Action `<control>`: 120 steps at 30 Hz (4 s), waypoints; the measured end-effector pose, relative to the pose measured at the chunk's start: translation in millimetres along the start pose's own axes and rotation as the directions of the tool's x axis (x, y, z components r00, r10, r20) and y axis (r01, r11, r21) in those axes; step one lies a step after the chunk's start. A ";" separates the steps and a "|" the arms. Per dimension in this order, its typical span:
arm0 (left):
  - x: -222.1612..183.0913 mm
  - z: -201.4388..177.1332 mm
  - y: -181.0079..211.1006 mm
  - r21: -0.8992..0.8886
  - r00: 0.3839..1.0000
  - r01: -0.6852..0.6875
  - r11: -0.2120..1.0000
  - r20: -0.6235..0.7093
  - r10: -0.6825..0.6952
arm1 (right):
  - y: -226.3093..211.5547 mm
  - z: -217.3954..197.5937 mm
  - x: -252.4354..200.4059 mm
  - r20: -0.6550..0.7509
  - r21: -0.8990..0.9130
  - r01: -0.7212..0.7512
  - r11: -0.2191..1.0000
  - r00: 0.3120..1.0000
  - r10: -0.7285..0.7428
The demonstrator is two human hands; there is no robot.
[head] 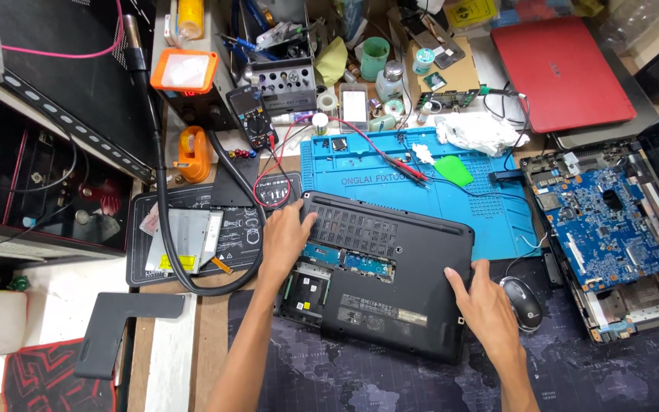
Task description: Repairing a laptop motherboard using a heat gun and reassembling the laptop components.
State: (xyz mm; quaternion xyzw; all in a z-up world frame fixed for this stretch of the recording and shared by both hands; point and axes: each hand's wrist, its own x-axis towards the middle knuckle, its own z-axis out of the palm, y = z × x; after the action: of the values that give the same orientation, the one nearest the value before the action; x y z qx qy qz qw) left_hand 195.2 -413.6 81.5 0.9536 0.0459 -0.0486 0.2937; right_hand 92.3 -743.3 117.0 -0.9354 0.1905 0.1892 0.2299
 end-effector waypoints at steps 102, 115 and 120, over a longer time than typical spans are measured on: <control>-45.3 -10.0 -74.3 -0.187 0.859 -0.402 0.896 -0.416 0.299 | -167.6 94.6 86.5 -0.120 -0.144 0.867 0.478 0.464 -0.878; -9.5 21.7 -52.0 -0.278 0.896 -0.375 0.884 -0.355 0.268 | -143.0 85.2 103.7 -0.164 -0.137 0.790 0.597 0.576 -0.801; -13.1 20.7 -49.2 -0.315 0.895 -0.361 0.878 -0.382 0.231 | -145.0 74.6 95.8 -0.170 -0.055 0.806 0.589 0.573 -0.801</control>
State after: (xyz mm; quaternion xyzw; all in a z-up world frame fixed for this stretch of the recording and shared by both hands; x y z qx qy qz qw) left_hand 175.2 -385.6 38.7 0.8687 -0.0450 0.1693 0.4634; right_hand 218.7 -612.5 65.2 -0.9295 -0.2318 -0.0222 0.2861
